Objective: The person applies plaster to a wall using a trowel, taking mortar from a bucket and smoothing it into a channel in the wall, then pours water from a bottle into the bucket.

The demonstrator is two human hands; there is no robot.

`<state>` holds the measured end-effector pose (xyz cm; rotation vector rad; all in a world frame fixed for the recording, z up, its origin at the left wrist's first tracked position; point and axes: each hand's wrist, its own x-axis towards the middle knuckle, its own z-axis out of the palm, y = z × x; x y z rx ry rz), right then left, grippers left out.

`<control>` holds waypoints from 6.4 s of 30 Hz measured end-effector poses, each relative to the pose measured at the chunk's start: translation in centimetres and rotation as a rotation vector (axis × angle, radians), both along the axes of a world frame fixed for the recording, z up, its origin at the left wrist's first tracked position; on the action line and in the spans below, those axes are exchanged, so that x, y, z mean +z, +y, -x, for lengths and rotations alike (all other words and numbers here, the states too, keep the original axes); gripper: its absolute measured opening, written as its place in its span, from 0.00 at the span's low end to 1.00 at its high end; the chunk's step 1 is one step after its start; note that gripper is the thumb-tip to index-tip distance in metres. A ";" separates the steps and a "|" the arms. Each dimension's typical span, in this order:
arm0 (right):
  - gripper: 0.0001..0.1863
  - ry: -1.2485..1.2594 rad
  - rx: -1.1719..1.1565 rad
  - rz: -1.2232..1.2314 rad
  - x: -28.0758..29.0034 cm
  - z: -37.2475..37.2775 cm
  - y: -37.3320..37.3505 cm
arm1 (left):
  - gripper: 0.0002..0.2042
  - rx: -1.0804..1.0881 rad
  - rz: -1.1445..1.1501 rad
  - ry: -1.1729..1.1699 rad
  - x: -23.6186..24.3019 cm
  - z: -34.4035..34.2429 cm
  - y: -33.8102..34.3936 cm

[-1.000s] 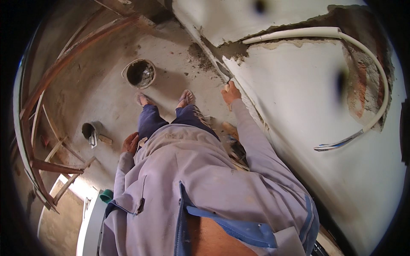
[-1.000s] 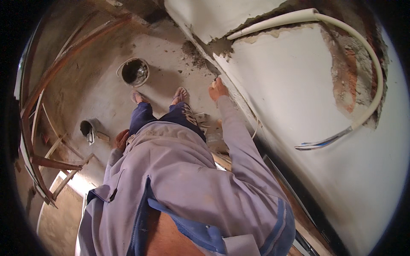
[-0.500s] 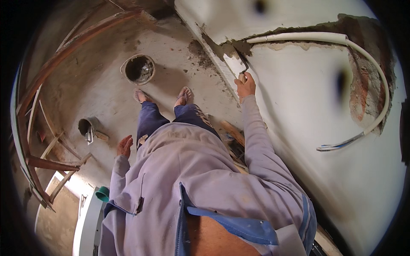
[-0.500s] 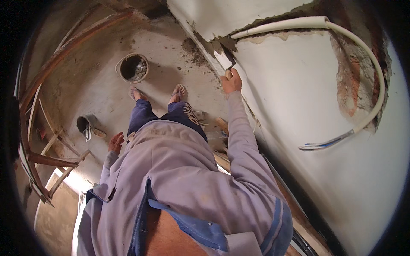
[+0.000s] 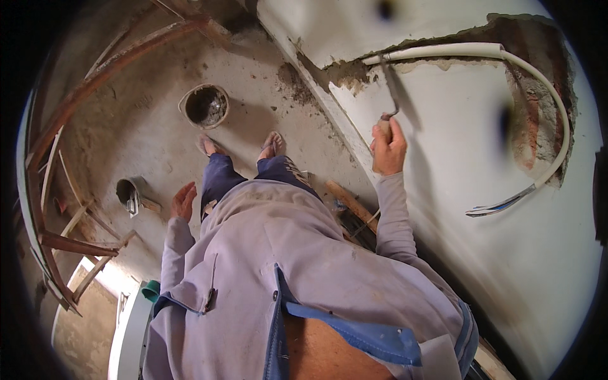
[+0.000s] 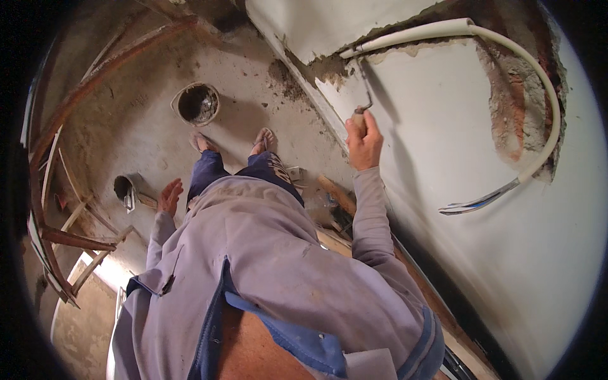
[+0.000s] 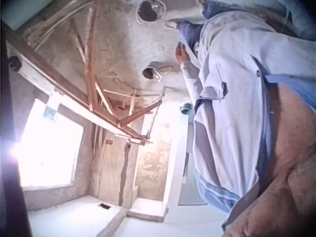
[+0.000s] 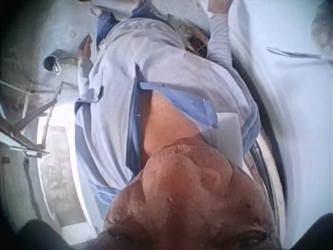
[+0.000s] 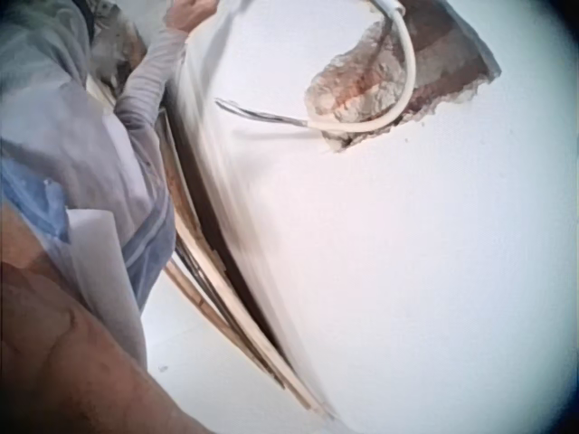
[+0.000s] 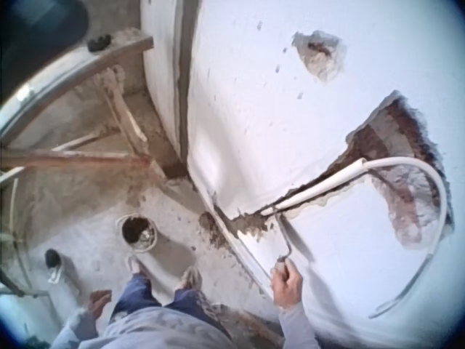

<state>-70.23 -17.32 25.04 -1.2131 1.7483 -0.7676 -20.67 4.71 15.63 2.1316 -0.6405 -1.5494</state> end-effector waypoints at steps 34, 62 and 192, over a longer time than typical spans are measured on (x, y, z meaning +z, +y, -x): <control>0.16 -0.015 0.158 -0.532 -5.3 -7.9 3.1 | 0.17 -1.143 -0.230 0.071 -12.5 -5.2 5.1; 0.13 0.993 1.233 -0.443 -51.3 -49.8 -2.8 | 0.23 -0.689 -0.389 -0.123 -21.1 -10.1 9.3; 0.12 0.038 -0.290 0.042 -33.9 -2.9 -5.1 | 0.12 -0.786 -0.089 -0.628 -25.2 -0.8 6.4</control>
